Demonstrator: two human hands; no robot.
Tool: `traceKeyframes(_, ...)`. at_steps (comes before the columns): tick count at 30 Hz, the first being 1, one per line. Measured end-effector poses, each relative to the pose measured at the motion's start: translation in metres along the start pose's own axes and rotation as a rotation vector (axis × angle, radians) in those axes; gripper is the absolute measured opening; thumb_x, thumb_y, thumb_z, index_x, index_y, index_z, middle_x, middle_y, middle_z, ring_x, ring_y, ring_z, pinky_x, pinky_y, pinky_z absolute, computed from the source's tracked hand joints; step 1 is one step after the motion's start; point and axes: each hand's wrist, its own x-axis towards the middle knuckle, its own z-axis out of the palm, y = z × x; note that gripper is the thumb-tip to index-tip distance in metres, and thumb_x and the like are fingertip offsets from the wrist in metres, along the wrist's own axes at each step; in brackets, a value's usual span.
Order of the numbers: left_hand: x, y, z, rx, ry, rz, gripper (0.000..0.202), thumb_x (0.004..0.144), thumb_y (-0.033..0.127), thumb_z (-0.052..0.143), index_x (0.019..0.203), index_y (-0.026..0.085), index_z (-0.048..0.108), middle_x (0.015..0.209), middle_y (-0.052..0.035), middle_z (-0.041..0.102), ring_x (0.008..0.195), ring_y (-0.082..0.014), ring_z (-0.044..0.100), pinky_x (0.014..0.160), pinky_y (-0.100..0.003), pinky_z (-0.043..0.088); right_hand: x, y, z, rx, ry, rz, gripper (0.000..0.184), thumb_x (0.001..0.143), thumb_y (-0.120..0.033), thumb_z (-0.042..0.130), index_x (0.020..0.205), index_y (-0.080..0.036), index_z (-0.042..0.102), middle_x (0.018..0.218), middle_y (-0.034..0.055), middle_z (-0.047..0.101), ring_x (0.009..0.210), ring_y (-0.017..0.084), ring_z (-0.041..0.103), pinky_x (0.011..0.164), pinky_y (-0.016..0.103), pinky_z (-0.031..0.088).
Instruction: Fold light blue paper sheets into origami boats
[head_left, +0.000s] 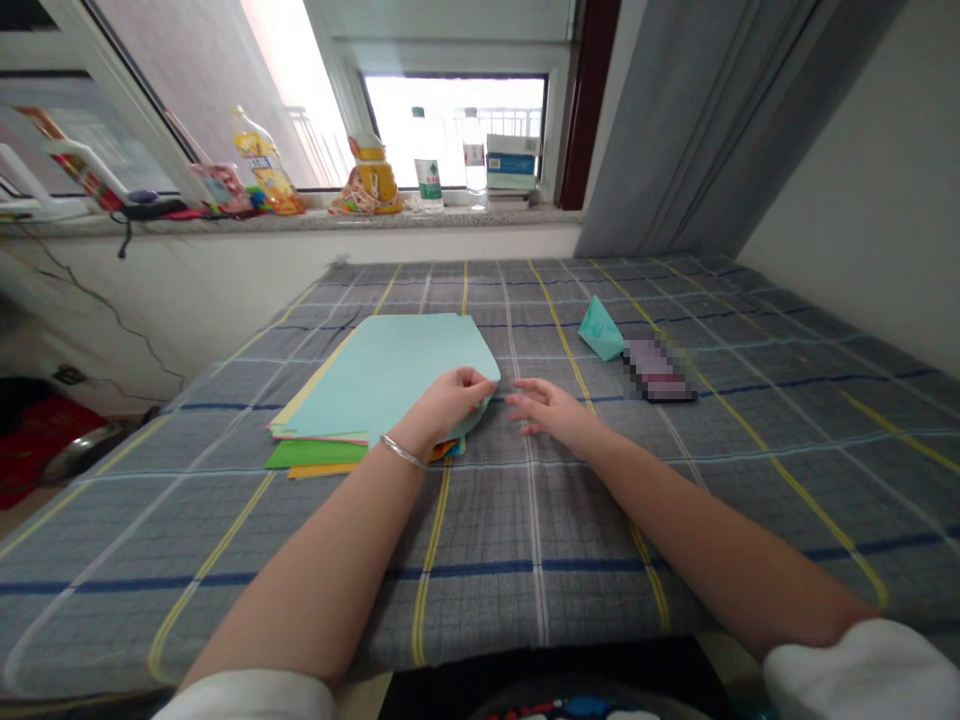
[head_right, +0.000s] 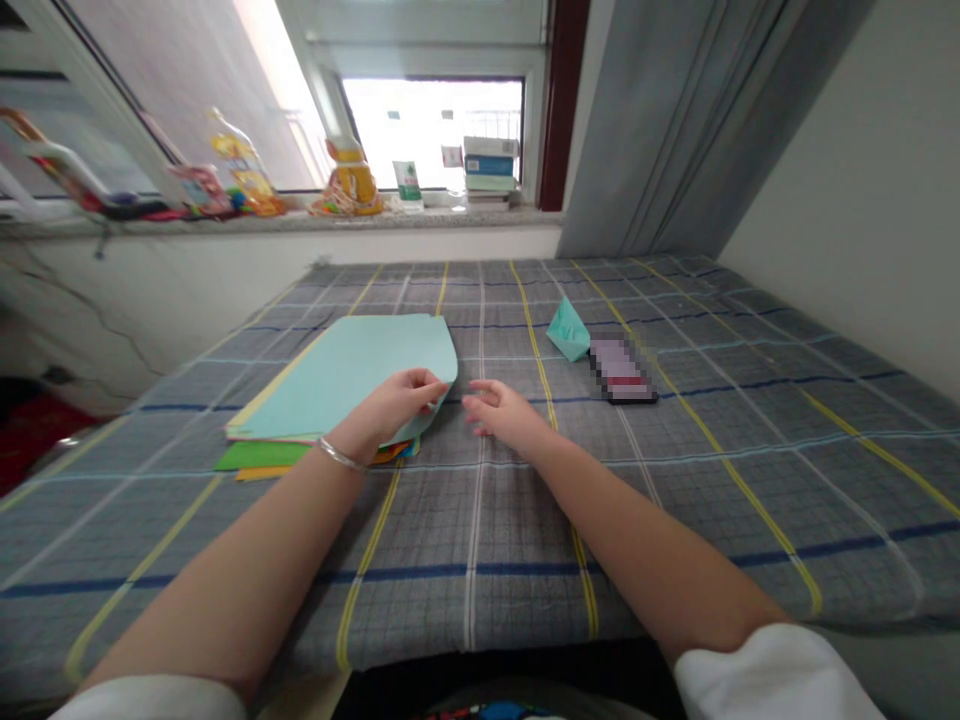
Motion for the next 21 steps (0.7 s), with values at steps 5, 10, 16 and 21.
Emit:
traceKeyframes(5, -0.004, 0.0, 0.031, 0.027, -0.042, 0.131, 0.016, 0.072, 0.032, 0.055, 0.064, 0.018, 0.051, 0.06, 0.004, 0.053, 0.057, -0.0101, 0.046, 0.056, -0.023, 0.037, 0.0, 0.006, -0.004, 0.333, -0.064, 0.102, 0.019, 0.095, -0.027, 0.046, 0.09, -0.014, 0.059, 0.079, 0.0061, 0.068, 0.068, 0.012, 0.066, 0.059, 0.022, 0.054)
traceKeyframes(10, -0.006, 0.002, 0.037, 0.05, -0.122, 0.159, 0.027, 0.079, 0.039, 0.049, 0.061, 0.018, 0.047, 0.058, 0.0044, 0.048, 0.058, -0.0108, 0.045, 0.058, -0.024, 0.037, 0.002, 0.008, -0.013, 0.367, -0.082, 0.142, 0.019, 0.093, -0.027, 0.051, 0.081, -0.014, 0.059, 0.069, 0.0026, 0.066, 0.056, 0.009, 0.063, 0.055, 0.021, 0.054)
traceKeyframes(16, -0.002, -0.007, 0.04, 0.075, -0.095, 0.138, 0.014, 0.073, 0.031, 0.057, 0.072, 0.018, 0.052, 0.067, 0.0031, 0.054, 0.061, -0.0114, 0.048, 0.059, -0.024, 0.039, 0.003, 0.007, -0.015, 0.331, -0.089, 0.188, 0.013, 0.091, -0.017, 0.053, 0.081, -0.012, 0.061, 0.068, 0.0024, 0.066, 0.056, 0.008, 0.062, 0.058, 0.019, 0.055)
traceKeyframes(21, 0.001, -0.012, 0.039, 0.089, -0.085, 0.128, 0.013, 0.074, 0.03, 0.057, 0.072, 0.019, 0.051, 0.063, 0.0034, 0.054, 0.059, -0.0116, 0.048, 0.057, -0.024, 0.039, 0.006, 0.009, -0.017, 0.335, -0.077, 0.212, 0.021, 0.094, -0.016, 0.047, 0.081, -0.011, 0.063, 0.068, 0.0032, 0.067, 0.058, 0.008, 0.063, 0.06, 0.019, 0.055)
